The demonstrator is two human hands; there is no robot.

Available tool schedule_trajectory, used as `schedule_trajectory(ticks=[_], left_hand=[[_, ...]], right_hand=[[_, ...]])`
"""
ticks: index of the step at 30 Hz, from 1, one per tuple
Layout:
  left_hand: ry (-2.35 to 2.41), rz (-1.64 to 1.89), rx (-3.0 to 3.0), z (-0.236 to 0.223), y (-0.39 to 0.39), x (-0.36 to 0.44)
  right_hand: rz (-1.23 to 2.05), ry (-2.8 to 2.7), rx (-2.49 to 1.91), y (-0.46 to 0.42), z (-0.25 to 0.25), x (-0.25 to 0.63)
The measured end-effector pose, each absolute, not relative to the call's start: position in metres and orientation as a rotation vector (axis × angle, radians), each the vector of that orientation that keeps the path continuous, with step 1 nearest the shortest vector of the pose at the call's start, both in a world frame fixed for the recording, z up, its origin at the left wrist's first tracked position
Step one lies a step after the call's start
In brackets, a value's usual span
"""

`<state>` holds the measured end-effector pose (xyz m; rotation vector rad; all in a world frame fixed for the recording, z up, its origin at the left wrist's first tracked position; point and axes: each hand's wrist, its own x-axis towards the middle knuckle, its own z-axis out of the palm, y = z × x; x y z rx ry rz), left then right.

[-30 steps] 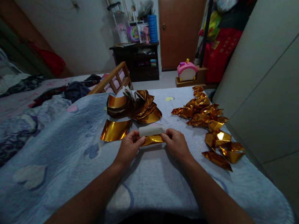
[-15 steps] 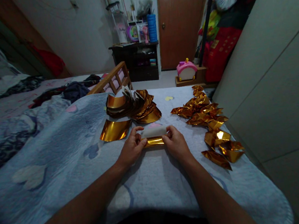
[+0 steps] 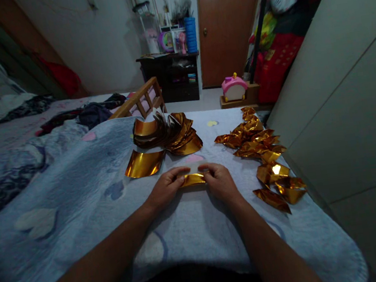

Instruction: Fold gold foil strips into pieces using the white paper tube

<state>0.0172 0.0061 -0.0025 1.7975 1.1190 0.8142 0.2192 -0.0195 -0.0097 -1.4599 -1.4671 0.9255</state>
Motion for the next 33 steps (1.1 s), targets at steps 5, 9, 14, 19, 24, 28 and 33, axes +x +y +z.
schedule_trajectory(ticks=[5,9,14,19,24,28,33], left_hand=[[1.319,0.483,2.155,0.0,0.001,0.02],[1.42,0.384,2.256,0.001,-0.001,0.022],[1.399,0.438,2.23,0.003,-0.001,0.021],[1.455,0.397,2.336,-0.003,-0.002,0.023],[1.574,0.476,2.415,-0.009,-0.004,0.023],[1.482,0.615,2.461,-0.012,-0.001,0.022],[1.096,0.63,2.591,-0.021,0.008,0.02]], right_hand=[[0.694,-1.788,-1.658,-0.02,-0.011,0.217],[0.608,-1.9,-1.75,-0.021,-0.006,0.215],[0.6,-1.867,-1.78,-0.023,-0.002,0.215],[0.524,-1.935,-1.861,-0.023,-0.003,0.214],[0.441,-2.009,-1.935,-0.025,-0.004,0.212],[0.382,-2.045,-1.992,-0.026,-0.002,0.21],[0.284,-2.008,-2.043,-0.027,-0.003,0.209]])
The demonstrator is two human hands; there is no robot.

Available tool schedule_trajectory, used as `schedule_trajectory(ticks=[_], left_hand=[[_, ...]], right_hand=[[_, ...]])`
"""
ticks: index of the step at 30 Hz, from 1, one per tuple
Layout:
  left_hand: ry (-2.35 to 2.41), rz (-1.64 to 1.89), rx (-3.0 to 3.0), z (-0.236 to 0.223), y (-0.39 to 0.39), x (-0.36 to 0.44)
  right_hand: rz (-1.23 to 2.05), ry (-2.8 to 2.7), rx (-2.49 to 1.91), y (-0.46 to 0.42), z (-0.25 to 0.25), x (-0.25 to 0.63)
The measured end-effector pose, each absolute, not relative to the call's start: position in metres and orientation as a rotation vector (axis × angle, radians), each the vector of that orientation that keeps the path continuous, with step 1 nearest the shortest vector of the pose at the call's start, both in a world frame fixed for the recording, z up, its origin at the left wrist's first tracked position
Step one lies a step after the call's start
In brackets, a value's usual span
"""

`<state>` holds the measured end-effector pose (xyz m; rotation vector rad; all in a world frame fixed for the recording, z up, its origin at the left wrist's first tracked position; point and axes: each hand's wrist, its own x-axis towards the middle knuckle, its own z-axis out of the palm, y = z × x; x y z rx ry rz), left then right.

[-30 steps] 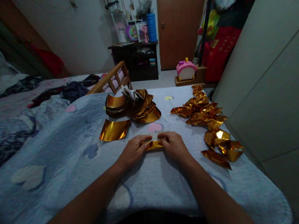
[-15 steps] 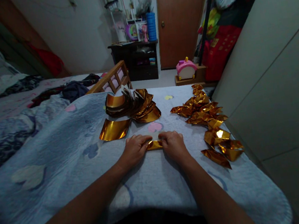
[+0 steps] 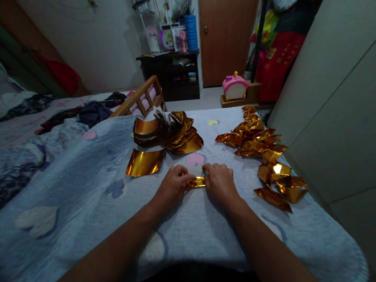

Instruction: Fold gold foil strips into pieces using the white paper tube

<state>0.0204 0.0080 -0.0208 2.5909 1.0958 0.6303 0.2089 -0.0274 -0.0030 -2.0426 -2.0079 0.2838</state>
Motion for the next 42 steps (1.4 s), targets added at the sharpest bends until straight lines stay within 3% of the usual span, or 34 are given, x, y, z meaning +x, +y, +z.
schedule_trajectory(ticks=[6,14,30,42], left_hand=[[0.929,0.581,2.689,-0.027,0.011,0.019],[0.936,0.48,2.606,-0.022,0.01,0.017],[1.308,0.381,2.47,-0.011,0.002,0.016],[1.295,0.293,2.48,-0.01,0.001,0.006]], right_hand=[[0.232,-1.951,-1.966,-0.027,-0.007,0.209],[0.426,-2.163,-1.624,-0.021,-0.011,0.209],[0.193,-2.238,-1.894,-0.03,0.001,0.192],[0.125,-2.209,-1.995,-0.033,0.003,0.183]])
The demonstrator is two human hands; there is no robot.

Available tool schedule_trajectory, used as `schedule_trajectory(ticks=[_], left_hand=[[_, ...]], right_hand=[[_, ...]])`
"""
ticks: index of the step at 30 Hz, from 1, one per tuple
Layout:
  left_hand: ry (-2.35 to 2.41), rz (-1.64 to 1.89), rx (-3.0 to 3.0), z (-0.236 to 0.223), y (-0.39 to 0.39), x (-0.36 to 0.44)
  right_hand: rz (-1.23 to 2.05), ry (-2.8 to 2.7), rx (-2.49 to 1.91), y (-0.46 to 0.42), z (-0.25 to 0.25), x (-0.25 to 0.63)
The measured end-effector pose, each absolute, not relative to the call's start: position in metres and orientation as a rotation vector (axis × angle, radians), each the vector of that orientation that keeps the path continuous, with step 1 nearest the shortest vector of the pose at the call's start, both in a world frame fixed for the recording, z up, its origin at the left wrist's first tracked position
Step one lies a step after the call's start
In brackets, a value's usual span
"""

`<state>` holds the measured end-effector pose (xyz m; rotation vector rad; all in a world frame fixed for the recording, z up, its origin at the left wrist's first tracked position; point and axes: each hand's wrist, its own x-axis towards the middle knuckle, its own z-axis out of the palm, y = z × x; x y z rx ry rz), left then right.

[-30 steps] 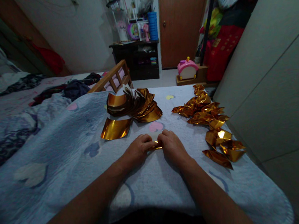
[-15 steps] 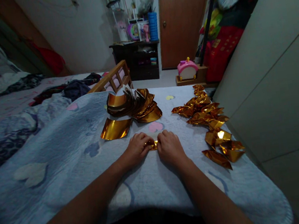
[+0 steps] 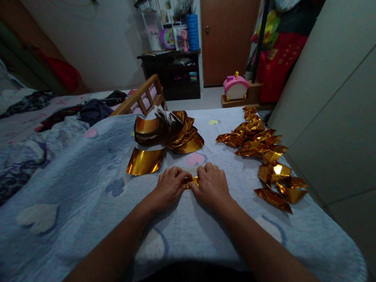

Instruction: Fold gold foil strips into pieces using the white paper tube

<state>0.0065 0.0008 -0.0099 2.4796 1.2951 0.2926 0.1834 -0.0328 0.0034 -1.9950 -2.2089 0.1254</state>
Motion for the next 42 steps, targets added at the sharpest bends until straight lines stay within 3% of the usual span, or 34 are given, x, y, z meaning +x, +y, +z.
schedule_trajectory(ticks=[30,42], left_hand=[[1.23,0.239,2.459,-0.002,0.003,-0.002],[1.208,0.21,2.456,0.007,0.002,-0.002]], right_hand=[[0.449,-2.108,-1.996,-0.029,0.001,0.246],[0.535,-2.119,-1.556,-0.03,0.009,0.245]])
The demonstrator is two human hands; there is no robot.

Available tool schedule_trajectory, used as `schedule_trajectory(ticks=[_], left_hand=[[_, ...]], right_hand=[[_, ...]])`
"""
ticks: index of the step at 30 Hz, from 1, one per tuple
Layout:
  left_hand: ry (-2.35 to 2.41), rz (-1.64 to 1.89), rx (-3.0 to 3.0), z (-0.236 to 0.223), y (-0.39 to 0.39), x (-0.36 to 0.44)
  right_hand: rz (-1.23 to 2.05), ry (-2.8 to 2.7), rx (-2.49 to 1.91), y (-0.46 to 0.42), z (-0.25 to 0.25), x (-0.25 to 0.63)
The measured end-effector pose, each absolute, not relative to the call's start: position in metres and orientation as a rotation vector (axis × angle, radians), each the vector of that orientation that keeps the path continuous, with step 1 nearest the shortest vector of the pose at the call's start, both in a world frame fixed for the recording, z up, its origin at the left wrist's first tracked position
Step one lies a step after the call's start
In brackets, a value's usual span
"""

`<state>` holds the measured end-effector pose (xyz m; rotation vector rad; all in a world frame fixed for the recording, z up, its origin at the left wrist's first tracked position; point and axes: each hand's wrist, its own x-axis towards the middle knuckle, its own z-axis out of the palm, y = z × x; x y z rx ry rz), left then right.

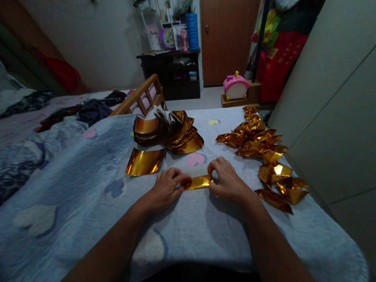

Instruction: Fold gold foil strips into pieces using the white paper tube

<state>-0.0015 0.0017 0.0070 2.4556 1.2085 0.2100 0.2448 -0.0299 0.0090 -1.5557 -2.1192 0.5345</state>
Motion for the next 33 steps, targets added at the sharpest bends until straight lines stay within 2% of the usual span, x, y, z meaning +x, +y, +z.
schedule_trajectory(ticks=[13,25,33], left_hand=[[1.127,0.539,2.635,-0.008,0.002,0.002],[1.02,0.623,2.729,-0.014,0.008,0.007],[1.025,0.653,2.656,-0.012,0.008,0.006]], right_hand=[[0.468,-2.284,-1.458,-0.025,0.002,0.228],[0.184,-2.297,-1.423,-0.029,0.0,0.21],[0.127,-2.346,-1.417,-0.026,-0.003,0.196]])
